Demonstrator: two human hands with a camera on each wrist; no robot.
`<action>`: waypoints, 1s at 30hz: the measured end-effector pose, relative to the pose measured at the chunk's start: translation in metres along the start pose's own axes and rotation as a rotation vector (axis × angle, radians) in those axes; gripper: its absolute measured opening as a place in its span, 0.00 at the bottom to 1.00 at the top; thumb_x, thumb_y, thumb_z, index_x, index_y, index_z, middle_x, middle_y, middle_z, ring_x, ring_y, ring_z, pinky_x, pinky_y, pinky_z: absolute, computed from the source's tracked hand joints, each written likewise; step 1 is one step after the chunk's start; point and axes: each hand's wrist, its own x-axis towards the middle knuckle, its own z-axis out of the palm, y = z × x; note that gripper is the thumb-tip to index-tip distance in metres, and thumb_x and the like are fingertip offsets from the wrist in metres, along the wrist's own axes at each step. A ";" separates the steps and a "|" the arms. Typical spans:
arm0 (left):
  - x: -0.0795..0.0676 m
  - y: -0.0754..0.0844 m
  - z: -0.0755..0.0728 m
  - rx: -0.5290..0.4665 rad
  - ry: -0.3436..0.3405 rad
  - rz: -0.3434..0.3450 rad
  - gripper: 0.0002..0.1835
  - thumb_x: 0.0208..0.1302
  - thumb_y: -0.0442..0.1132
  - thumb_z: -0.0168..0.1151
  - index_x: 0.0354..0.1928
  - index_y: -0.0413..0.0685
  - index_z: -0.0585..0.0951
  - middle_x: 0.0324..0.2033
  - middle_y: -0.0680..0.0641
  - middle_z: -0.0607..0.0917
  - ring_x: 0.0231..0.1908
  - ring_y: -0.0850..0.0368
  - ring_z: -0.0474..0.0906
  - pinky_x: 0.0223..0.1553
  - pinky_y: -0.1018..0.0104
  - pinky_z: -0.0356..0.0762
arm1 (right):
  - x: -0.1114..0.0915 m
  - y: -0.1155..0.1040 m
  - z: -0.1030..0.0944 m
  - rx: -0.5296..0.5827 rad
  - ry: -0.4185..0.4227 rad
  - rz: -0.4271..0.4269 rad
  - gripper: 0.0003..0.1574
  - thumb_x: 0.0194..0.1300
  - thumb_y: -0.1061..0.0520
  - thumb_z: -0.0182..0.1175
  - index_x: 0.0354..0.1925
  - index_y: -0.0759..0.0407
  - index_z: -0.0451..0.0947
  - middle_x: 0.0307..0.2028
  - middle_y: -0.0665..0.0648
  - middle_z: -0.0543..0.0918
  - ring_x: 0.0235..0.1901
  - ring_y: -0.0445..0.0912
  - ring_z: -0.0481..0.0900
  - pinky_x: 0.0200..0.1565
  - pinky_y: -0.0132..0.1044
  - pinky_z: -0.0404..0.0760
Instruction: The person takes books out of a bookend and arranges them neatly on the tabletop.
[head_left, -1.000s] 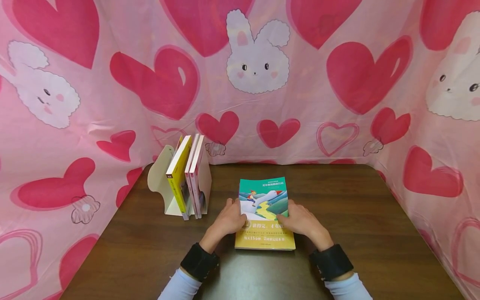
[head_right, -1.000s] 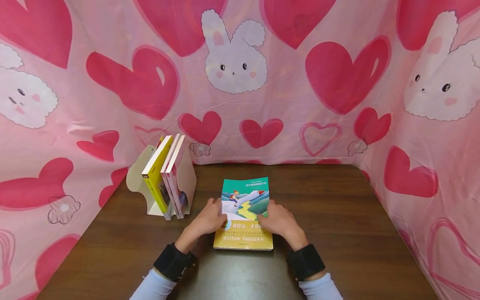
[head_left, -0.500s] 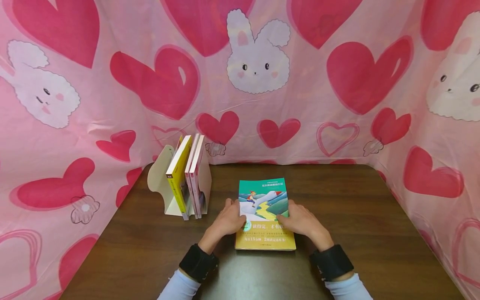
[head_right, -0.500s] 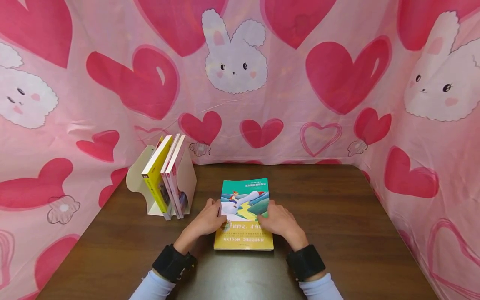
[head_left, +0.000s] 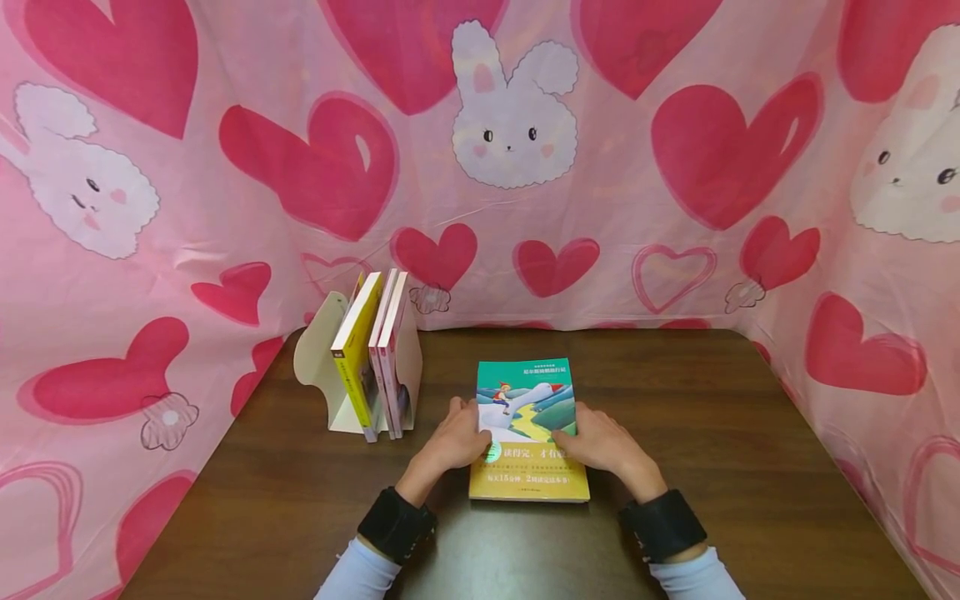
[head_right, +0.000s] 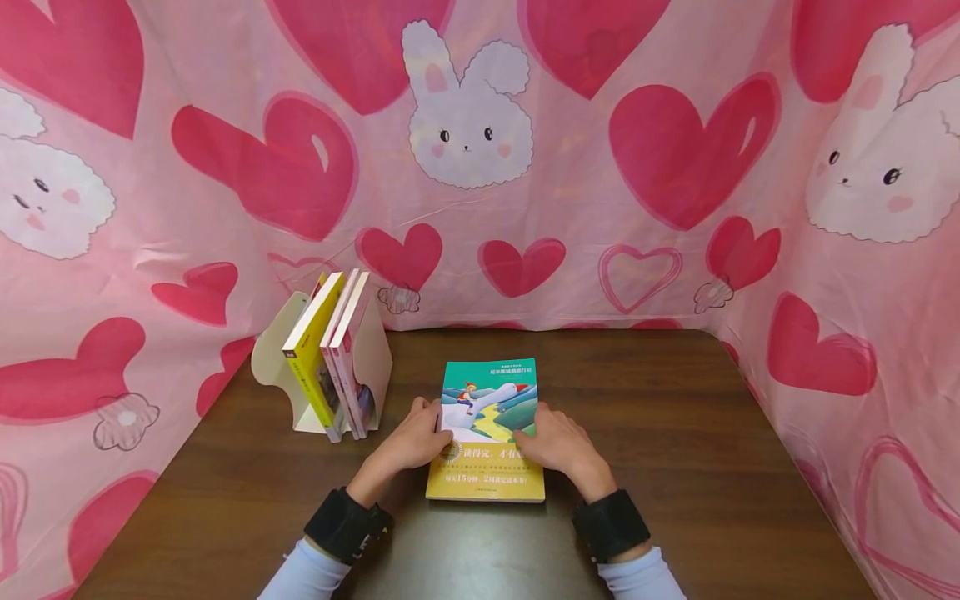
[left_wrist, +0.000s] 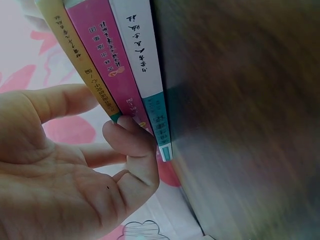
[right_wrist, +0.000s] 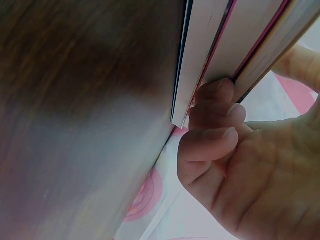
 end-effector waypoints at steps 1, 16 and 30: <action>0.000 0.000 0.000 -0.003 -0.002 0.000 0.39 0.71 0.39 0.65 0.76 0.26 0.62 0.59 0.33 0.69 0.54 0.40 0.75 0.62 0.45 0.77 | 0.000 0.000 0.000 0.002 -0.004 0.001 0.38 0.72 0.45 0.67 0.66 0.69 0.68 0.39 0.56 0.78 0.39 0.50 0.77 0.41 0.47 0.78; -0.013 -0.014 -0.004 -0.053 -0.002 0.061 0.36 0.74 0.42 0.63 0.77 0.31 0.64 0.58 0.35 0.74 0.54 0.42 0.73 0.62 0.42 0.74 | 0.001 0.000 -0.002 -0.008 -0.033 0.015 0.48 0.74 0.43 0.65 0.73 0.72 0.60 0.48 0.61 0.79 0.47 0.55 0.77 0.53 0.57 0.79; -0.058 -0.042 -0.026 -0.116 0.091 0.043 0.21 0.74 0.38 0.66 0.63 0.35 0.76 0.31 0.48 0.75 0.31 0.54 0.72 0.31 0.61 0.74 | -0.001 -0.001 -0.002 -0.012 -0.042 0.010 0.49 0.73 0.42 0.65 0.74 0.73 0.58 0.48 0.61 0.79 0.49 0.55 0.77 0.54 0.60 0.79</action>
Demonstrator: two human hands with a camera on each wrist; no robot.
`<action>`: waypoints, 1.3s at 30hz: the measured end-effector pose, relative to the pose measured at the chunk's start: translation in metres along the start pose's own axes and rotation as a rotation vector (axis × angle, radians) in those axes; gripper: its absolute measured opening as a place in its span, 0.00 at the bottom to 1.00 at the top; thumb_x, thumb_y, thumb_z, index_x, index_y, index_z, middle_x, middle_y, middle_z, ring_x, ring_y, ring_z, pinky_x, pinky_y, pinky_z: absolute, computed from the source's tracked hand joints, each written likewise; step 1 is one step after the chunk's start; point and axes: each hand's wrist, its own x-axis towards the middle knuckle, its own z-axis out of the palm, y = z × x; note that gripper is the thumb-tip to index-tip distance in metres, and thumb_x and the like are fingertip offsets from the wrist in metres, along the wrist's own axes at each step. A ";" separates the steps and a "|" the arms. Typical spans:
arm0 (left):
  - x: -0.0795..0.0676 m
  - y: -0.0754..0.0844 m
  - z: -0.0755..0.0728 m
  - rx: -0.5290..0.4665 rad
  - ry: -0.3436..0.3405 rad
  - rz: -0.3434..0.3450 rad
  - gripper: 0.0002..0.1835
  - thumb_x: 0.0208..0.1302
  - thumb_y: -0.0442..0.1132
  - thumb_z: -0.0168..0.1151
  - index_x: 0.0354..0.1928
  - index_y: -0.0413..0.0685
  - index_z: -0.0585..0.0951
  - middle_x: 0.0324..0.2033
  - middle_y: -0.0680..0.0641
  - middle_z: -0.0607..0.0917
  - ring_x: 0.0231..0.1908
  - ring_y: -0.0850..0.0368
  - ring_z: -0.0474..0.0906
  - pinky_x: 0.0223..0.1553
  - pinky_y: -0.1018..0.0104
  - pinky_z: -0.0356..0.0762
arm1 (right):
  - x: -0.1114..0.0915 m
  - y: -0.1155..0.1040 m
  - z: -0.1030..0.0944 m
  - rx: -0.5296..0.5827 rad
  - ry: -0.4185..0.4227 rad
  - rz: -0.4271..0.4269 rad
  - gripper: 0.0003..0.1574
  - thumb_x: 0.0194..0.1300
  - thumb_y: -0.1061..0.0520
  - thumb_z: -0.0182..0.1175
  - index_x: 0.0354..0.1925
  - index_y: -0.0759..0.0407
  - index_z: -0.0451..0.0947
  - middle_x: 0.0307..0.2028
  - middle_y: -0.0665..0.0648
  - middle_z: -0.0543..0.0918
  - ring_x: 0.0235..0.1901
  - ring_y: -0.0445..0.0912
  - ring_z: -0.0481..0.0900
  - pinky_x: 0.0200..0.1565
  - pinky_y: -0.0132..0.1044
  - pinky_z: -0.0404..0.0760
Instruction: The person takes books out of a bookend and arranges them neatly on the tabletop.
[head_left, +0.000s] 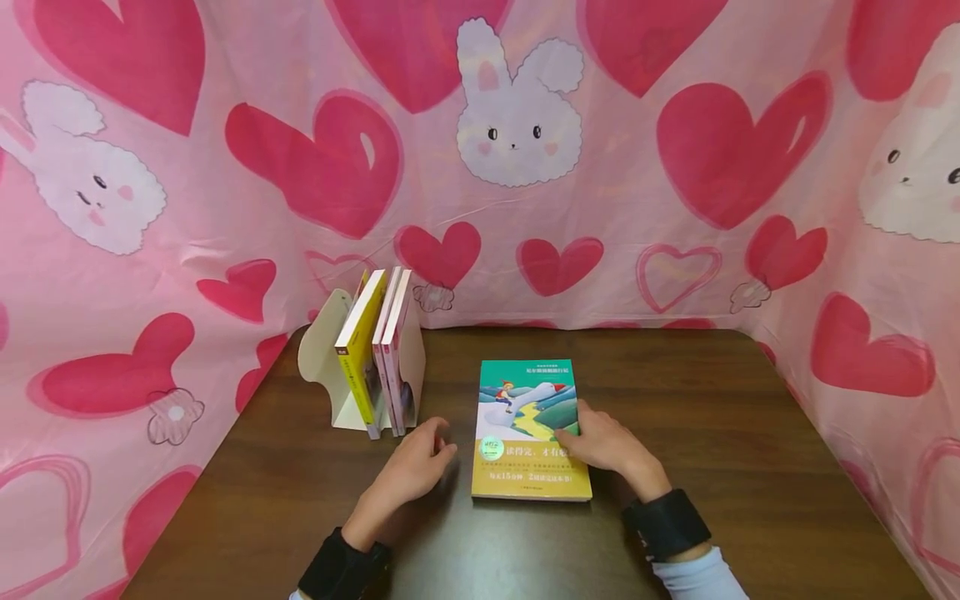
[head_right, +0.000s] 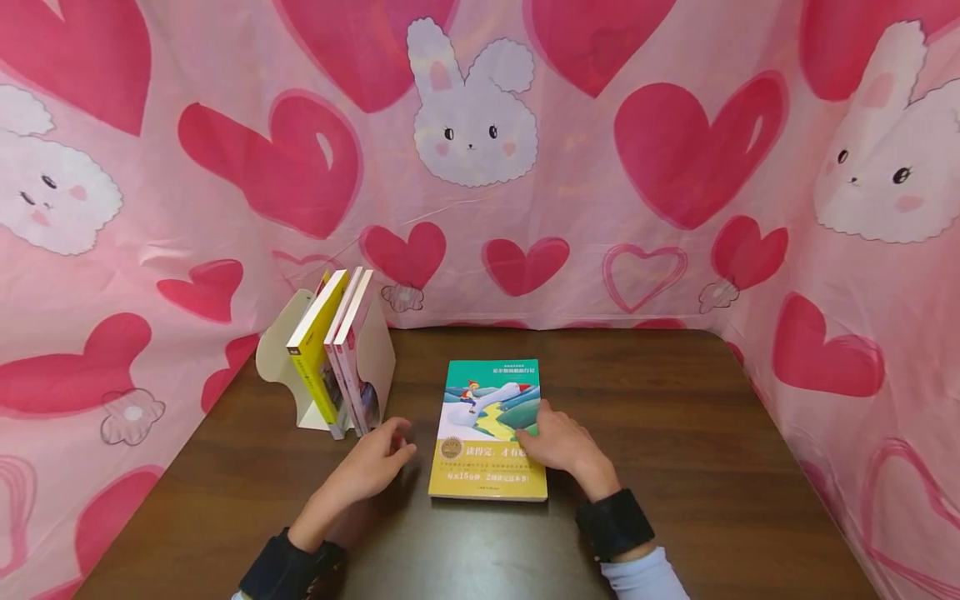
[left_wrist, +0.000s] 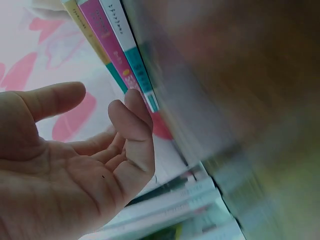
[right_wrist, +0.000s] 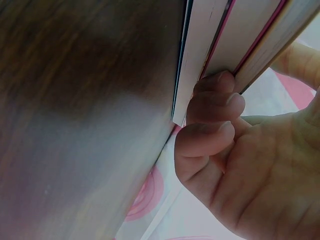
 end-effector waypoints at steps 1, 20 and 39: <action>-0.002 -0.002 -0.002 -0.008 0.009 -0.003 0.20 0.74 0.38 0.66 0.61 0.36 0.77 0.30 0.48 0.75 0.30 0.54 0.72 0.30 0.62 0.74 | 0.000 0.000 0.000 -0.001 0.000 -0.001 0.50 0.73 0.42 0.65 0.74 0.74 0.58 0.48 0.61 0.79 0.49 0.56 0.77 0.54 0.60 0.79; -0.037 -0.035 -0.059 0.028 0.321 -0.115 0.09 0.76 0.37 0.61 0.46 0.39 0.75 0.27 0.47 0.77 0.26 0.52 0.71 0.27 0.61 0.69 | -0.001 -0.001 -0.004 -0.001 0.001 -0.013 0.49 0.74 0.42 0.64 0.74 0.74 0.58 0.46 0.60 0.79 0.47 0.55 0.78 0.51 0.57 0.79; -0.008 -0.045 -0.064 0.028 0.474 -0.105 0.33 0.76 0.39 0.60 0.76 0.33 0.61 0.65 0.29 0.71 0.60 0.30 0.76 0.58 0.33 0.75 | 0.000 0.001 0.000 -0.003 -0.002 0.005 0.51 0.74 0.43 0.64 0.75 0.74 0.56 0.50 0.62 0.79 0.49 0.56 0.78 0.55 0.60 0.79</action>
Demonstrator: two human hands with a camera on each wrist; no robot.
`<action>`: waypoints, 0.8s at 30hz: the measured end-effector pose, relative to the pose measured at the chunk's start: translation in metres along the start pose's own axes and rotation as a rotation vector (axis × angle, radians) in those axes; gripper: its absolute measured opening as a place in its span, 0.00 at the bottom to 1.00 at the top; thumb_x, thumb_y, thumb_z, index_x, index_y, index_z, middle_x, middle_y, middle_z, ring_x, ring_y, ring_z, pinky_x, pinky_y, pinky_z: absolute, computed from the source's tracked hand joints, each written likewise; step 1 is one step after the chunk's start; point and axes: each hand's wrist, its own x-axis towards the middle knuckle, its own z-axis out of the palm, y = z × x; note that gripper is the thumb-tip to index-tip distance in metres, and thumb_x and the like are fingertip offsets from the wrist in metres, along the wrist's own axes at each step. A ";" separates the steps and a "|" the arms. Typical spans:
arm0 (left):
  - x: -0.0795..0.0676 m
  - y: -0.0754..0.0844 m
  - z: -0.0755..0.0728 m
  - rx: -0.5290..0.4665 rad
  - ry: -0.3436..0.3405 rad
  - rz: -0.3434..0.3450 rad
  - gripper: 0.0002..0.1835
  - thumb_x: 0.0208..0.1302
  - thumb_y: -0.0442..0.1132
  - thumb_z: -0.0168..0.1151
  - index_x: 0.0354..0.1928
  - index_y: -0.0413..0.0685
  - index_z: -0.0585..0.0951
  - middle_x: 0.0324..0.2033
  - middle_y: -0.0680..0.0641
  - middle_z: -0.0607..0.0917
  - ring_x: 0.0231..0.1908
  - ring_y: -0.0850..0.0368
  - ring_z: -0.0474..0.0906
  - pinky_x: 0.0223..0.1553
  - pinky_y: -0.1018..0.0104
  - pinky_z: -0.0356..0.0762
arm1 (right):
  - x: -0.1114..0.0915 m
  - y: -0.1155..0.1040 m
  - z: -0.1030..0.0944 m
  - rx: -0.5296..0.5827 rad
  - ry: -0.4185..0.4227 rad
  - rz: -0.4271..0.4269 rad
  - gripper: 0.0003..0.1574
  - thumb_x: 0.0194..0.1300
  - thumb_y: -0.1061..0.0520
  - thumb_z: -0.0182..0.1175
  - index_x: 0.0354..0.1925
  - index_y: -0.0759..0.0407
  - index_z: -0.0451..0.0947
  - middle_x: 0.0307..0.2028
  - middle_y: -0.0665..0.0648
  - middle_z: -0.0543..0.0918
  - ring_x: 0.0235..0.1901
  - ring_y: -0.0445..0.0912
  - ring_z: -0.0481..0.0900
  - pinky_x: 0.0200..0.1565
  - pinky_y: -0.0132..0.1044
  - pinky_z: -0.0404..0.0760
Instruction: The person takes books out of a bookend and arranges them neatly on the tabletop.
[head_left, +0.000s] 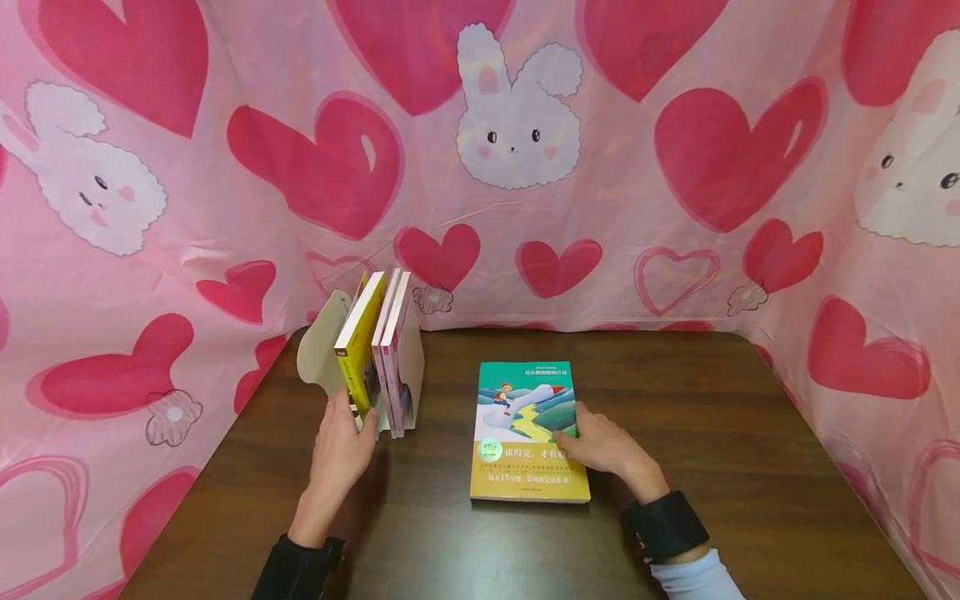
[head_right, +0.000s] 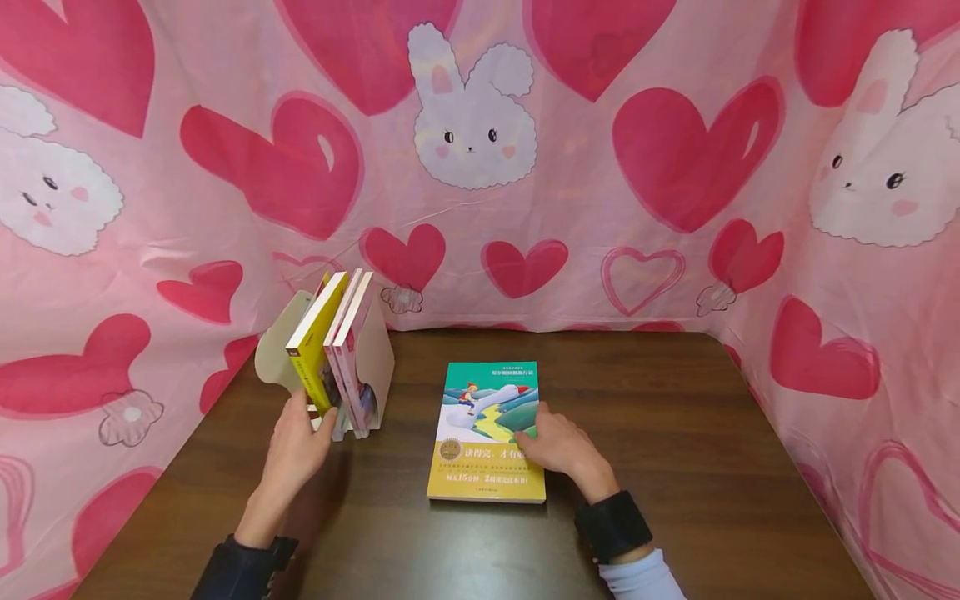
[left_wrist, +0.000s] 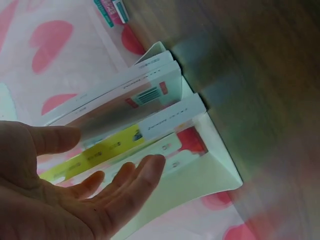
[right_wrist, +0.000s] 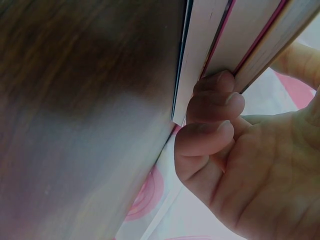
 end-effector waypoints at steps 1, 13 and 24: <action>0.001 -0.001 0.001 -0.011 0.015 0.002 0.33 0.76 0.39 0.60 0.75 0.33 0.62 0.64 0.29 0.72 0.59 0.31 0.77 0.57 0.33 0.76 | 0.000 0.000 0.000 0.000 0.000 0.003 0.50 0.74 0.43 0.64 0.75 0.74 0.56 0.50 0.62 0.79 0.49 0.56 0.78 0.56 0.60 0.79; 0.017 -0.007 0.015 -0.021 0.174 -0.014 0.27 0.73 0.43 0.64 0.67 0.35 0.72 0.57 0.29 0.82 0.50 0.29 0.84 0.48 0.34 0.81 | 0.001 -0.001 0.001 0.007 -0.004 -0.001 0.50 0.73 0.42 0.65 0.74 0.73 0.58 0.49 0.61 0.79 0.49 0.55 0.77 0.55 0.60 0.79; 0.027 -0.011 0.022 -0.032 0.188 -0.016 0.28 0.74 0.46 0.64 0.66 0.34 0.73 0.53 0.28 0.85 0.45 0.30 0.86 0.45 0.34 0.83 | -0.002 -0.001 0.000 0.001 -0.001 -0.001 0.51 0.73 0.42 0.65 0.75 0.74 0.57 0.52 0.63 0.78 0.50 0.56 0.77 0.57 0.62 0.78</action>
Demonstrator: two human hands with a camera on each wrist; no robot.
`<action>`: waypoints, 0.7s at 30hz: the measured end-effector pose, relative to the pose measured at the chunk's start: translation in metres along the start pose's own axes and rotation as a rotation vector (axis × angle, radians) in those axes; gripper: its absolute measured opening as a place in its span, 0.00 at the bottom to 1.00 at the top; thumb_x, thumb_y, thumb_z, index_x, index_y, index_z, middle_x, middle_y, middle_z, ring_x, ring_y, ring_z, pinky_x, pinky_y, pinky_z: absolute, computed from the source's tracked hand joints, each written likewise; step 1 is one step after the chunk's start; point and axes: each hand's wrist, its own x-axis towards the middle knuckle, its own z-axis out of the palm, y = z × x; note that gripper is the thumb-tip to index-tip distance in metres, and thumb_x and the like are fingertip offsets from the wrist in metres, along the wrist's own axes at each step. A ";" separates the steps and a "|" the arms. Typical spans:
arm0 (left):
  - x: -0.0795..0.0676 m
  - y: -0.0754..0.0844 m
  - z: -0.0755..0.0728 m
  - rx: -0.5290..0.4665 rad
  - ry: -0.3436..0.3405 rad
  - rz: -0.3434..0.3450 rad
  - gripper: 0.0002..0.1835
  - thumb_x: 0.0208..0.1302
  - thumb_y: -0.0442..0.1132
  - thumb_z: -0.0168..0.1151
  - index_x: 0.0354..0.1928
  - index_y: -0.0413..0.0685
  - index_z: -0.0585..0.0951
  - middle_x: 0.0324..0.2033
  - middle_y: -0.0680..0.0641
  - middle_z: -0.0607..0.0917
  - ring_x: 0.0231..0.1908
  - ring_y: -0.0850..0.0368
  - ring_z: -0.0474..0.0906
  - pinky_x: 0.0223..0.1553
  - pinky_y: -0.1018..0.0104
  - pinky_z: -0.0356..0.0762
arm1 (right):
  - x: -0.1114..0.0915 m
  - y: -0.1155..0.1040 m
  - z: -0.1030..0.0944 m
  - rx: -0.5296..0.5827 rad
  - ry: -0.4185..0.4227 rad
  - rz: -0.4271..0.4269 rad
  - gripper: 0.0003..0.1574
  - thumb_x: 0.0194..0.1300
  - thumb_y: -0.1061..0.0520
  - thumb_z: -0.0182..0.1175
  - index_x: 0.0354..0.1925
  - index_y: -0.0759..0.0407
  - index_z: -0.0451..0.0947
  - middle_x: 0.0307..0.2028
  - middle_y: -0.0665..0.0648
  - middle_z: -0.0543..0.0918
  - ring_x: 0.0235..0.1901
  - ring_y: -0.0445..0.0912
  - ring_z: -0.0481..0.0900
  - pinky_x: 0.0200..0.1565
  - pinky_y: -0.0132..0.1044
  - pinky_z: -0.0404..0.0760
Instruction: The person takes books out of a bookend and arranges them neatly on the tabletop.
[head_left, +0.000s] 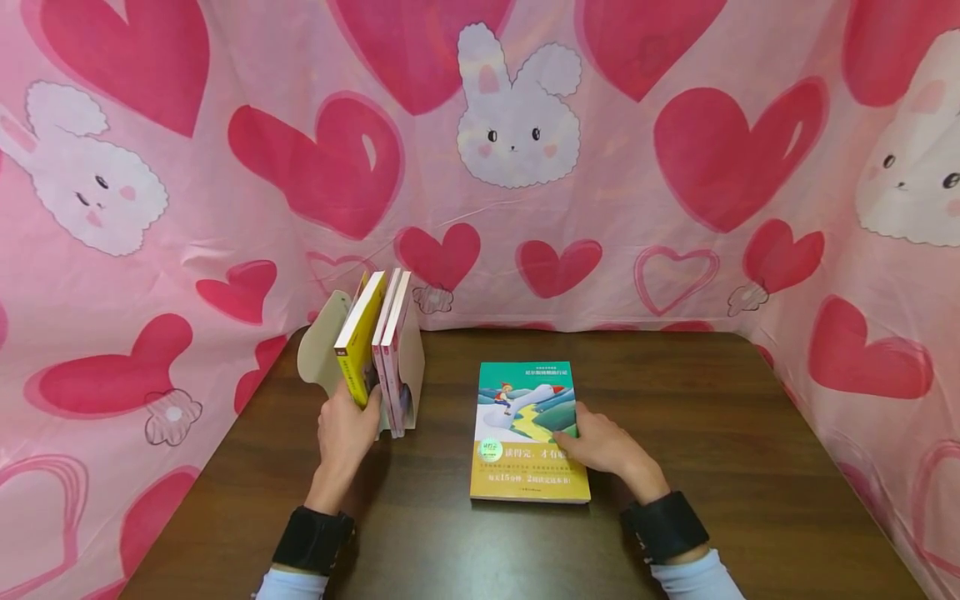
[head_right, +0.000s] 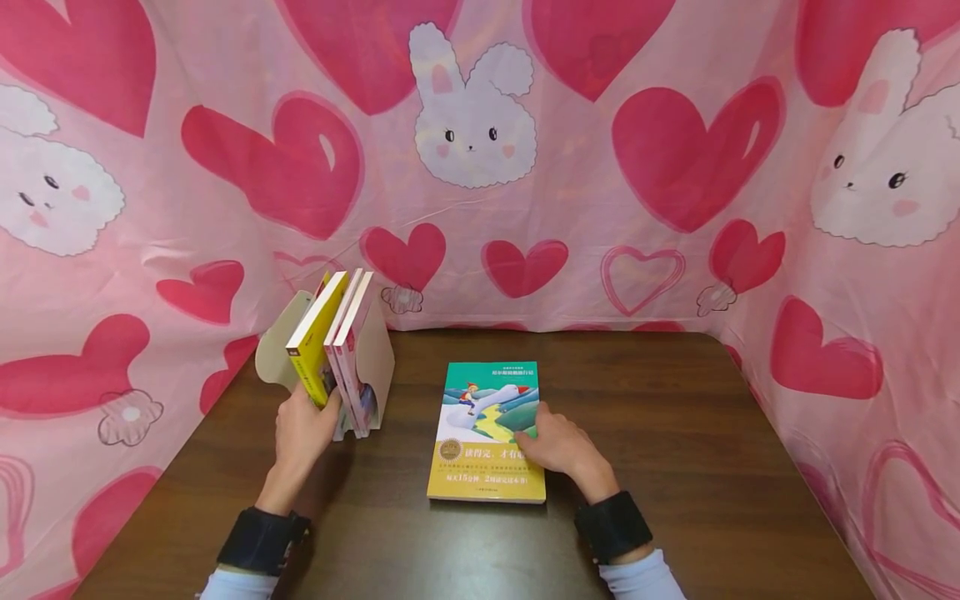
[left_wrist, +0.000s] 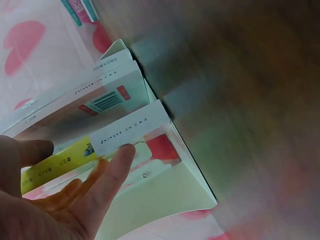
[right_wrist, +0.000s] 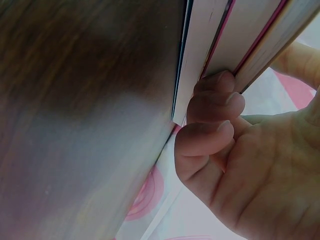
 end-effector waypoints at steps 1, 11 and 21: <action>0.001 0.000 0.000 0.002 -0.007 0.000 0.28 0.74 0.46 0.64 0.67 0.34 0.73 0.53 0.28 0.85 0.44 0.30 0.86 0.45 0.35 0.83 | 0.000 0.000 0.000 0.000 0.000 0.000 0.51 0.73 0.42 0.65 0.75 0.74 0.57 0.52 0.63 0.78 0.50 0.56 0.77 0.57 0.62 0.79; 0.004 0.001 -0.001 0.002 -0.034 0.010 0.28 0.75 0.45 0.63 0.67 0.33 0.72 0.53 0.27 0.85 0.43 0.30 0.87 0.44 0.36 0.84 | 0.001 0.000 0.000 -0.004 0.009 -0.006 0.50 0.73 0.42 0.65 0.74 0.74 0.58 0.50 0.62 0.78 0.49 0.56 0.77 0.55 0.61 0.79; -0.001 0.003 -0.002 -0.020 -0.061 -0.007 0.29 0.76 0.44 0.62 0.69 0.32 0.70 0.56 0.26 0.83 0.48 0.28 0.86 0.47 0.36 0.84 | -0.001 0.003 0.001 0.030 0.004 0.005 0.51 0.73 0.41 0.65 0.76 0.69 0.57 0.50 0.58 0.79 0.49 0.53 0.78 0.55 0.58 0.80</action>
